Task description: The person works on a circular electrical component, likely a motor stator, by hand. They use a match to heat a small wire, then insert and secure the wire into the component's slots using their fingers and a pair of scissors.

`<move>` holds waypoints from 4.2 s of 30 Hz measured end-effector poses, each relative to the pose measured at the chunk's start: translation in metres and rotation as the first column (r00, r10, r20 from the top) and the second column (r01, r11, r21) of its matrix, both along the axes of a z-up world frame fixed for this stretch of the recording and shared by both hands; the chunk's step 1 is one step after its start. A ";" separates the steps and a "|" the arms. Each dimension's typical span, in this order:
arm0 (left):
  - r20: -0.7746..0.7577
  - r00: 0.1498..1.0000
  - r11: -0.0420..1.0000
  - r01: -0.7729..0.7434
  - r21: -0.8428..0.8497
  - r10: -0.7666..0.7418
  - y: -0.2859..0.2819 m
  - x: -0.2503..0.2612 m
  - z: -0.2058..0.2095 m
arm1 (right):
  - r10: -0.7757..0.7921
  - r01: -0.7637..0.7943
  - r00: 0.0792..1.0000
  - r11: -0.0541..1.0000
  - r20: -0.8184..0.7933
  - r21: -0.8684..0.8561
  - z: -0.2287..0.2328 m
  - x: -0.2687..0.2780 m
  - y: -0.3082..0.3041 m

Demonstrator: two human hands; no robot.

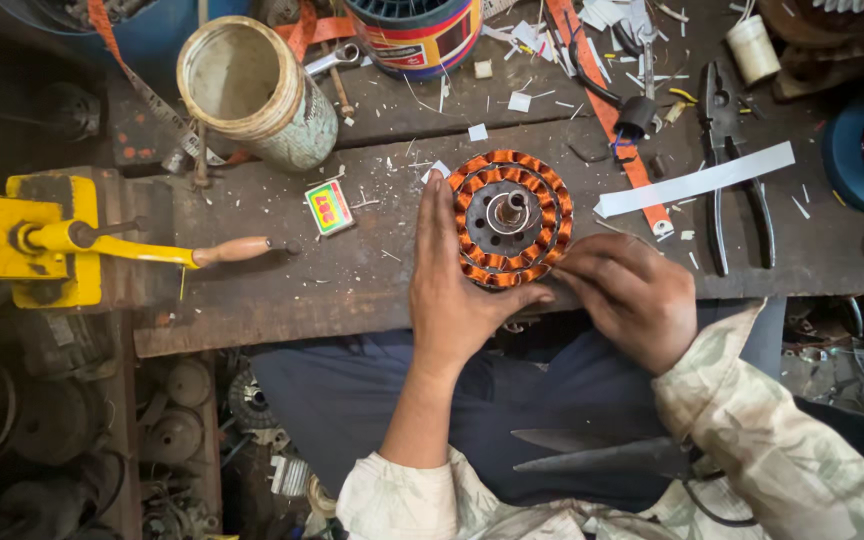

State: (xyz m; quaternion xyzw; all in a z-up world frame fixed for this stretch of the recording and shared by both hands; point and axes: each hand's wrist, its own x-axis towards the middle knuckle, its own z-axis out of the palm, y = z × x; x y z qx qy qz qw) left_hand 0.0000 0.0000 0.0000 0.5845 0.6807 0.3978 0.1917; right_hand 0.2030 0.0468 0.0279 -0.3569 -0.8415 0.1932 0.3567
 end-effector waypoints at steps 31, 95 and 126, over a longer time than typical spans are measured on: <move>0.516 0.856 0.983 -0.062 0.172 -0.036 -0.005 -0.009 -0.006 | 0.196 -0.173 0.971 0.971 -0.134 0.164 0.021 -0.033 0.022; 0.166 0.986 0.987 0.008 0.158 -0.034 -0.013 -0.007 0.002 | 0.148 -0.158 0.987 0.953 -0.055 -0.259 0.026 0.000 0.002; 0.085 0.994 0.987 0.048 0.156 -0.062 -0.013 -0.005 0.002 | 0.170 -0.149 0.984 0.955 0.061 -0.256 0.036 -0.002 0.001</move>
